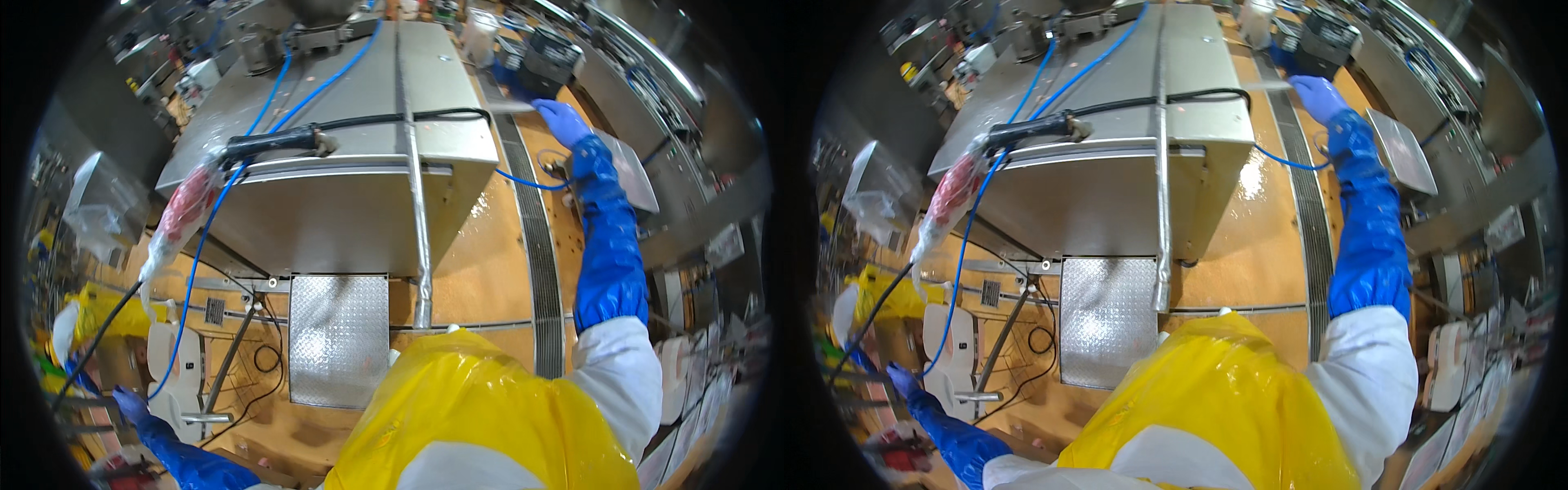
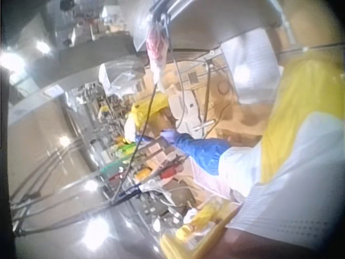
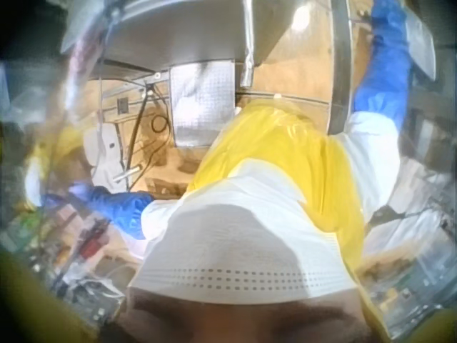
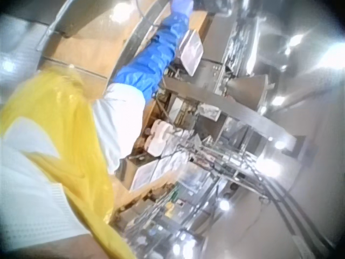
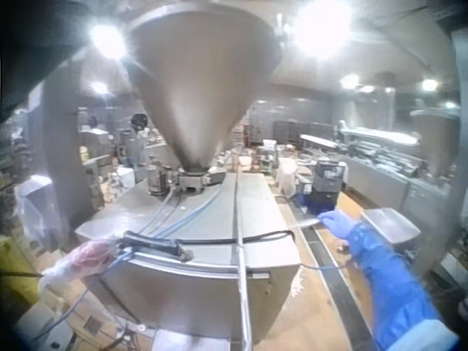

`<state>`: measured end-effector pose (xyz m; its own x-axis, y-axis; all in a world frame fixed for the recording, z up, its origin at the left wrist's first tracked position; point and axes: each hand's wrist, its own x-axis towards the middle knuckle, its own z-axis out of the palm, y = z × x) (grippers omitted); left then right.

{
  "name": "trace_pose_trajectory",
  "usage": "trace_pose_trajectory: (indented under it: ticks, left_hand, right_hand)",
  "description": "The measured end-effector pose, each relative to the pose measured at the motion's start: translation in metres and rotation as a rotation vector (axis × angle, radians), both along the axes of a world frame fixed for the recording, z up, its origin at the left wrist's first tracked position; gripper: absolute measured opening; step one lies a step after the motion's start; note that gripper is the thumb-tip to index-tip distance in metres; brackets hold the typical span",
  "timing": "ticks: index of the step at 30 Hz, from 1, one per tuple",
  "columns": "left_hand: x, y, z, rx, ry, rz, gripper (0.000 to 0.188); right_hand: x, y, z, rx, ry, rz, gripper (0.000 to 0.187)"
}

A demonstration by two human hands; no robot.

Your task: The person retrieves a green-lidded container, removes a blue bristle assembly, and installs it onto a stainless steel machine. They then manipulate the assembly to fit it into place on the equipment.

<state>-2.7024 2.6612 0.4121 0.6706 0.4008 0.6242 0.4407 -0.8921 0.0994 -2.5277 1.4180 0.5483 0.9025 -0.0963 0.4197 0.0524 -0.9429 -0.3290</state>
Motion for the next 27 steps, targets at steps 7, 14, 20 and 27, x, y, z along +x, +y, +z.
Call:
trace_pose_trajectory:
  ticks: [7, 14, 20, 27]
  left_hand:
    - [0.028, -0.048, -0.016, -0.159, 0.165, 0.14, 0.034]
    - [0.029, -0.04, 0.001, -0.146, 0.141, 0.227, 0.037]
    - [0.029, -0.041, -0.011, -0.097, 0.192, 0.153, 0.037]
    - [0.026, -0.048, -0.008, -0.12, 0.255, 0.177, 0.036]
  right_hand:
    - [-0.042, -0.033, -0.048, -0.072, 0.072, -0.267, 0.037]
    - [-0.059, -0.038, -0.077, -0.34, 0.126, -0.181, 0.029]
    - [-0.053, -0.048, -0.09, -0.247, 0.094, -0.2, 0.036]
    - [-0.05, -0.032, -0.086, -0.186, 0.114, -0.222, 0.031]
